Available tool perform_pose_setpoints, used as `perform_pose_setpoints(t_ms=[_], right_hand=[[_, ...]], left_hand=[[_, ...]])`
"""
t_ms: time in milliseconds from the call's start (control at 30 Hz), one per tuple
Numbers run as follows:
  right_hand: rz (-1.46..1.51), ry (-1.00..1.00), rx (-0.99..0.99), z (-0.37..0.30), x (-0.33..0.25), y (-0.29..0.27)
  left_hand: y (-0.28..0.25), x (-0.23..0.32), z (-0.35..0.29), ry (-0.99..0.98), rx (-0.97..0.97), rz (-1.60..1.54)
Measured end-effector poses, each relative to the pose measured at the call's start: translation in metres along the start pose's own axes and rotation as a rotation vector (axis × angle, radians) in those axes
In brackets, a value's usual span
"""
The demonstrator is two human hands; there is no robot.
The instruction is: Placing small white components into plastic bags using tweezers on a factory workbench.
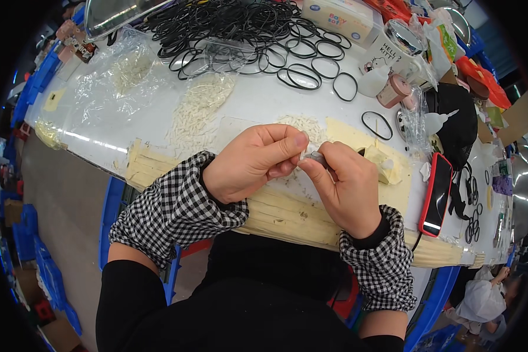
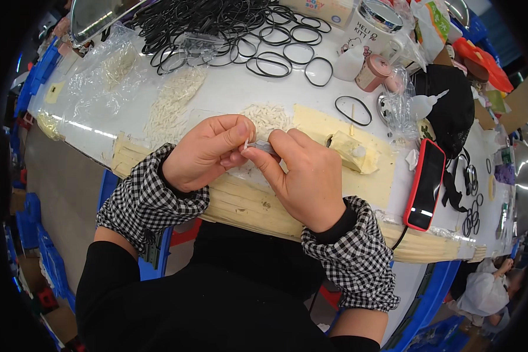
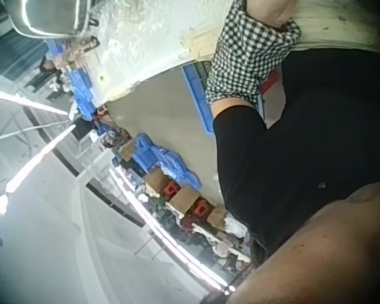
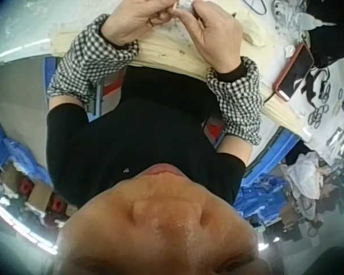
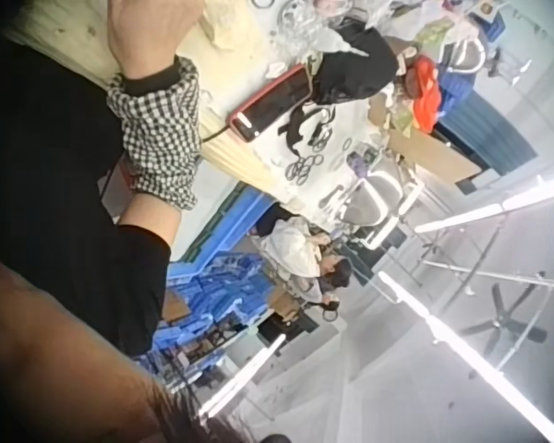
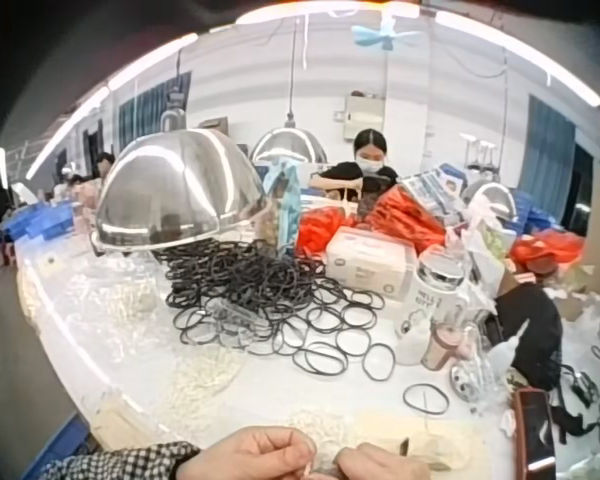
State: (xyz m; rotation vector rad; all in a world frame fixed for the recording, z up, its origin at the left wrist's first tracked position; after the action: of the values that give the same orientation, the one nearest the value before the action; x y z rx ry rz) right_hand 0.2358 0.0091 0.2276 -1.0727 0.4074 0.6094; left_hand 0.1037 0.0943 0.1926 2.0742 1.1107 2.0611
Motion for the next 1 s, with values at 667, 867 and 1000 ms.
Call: perform_pose_setpoints(t_ms=[667, 867, 1000], right_hand=[[0.045, 0.057, -0.074, -0.003, 0.006, 0.004], [-0.044, 0.075, -0.169, -0.01, 0.003, 0.018], [-0.103, 0.064, -0.179, -0.013, 0.002, 0.022]], left_hand=[[-0.008, 0.005, 0.001, 0.002, 0.427, -0.054], [-0.02, -0.002, 0.002, 0.083, 0.356, -0.113], [-0.018, -0.002, 0.003, 0.053, 0.365, -0.146]])
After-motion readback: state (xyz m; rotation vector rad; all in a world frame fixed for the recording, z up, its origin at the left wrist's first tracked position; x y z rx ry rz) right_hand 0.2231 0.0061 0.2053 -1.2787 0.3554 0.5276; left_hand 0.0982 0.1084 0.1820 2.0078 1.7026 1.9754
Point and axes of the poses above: each hand's wrist, its own z-axis towards the middle knuckle, its own y-axis out of the palm, x = y × z, the point moved 3 cm from there along z, towards the middle knuckle, and after that the axes turned 9 degrees about z, right-handed, at the moved point
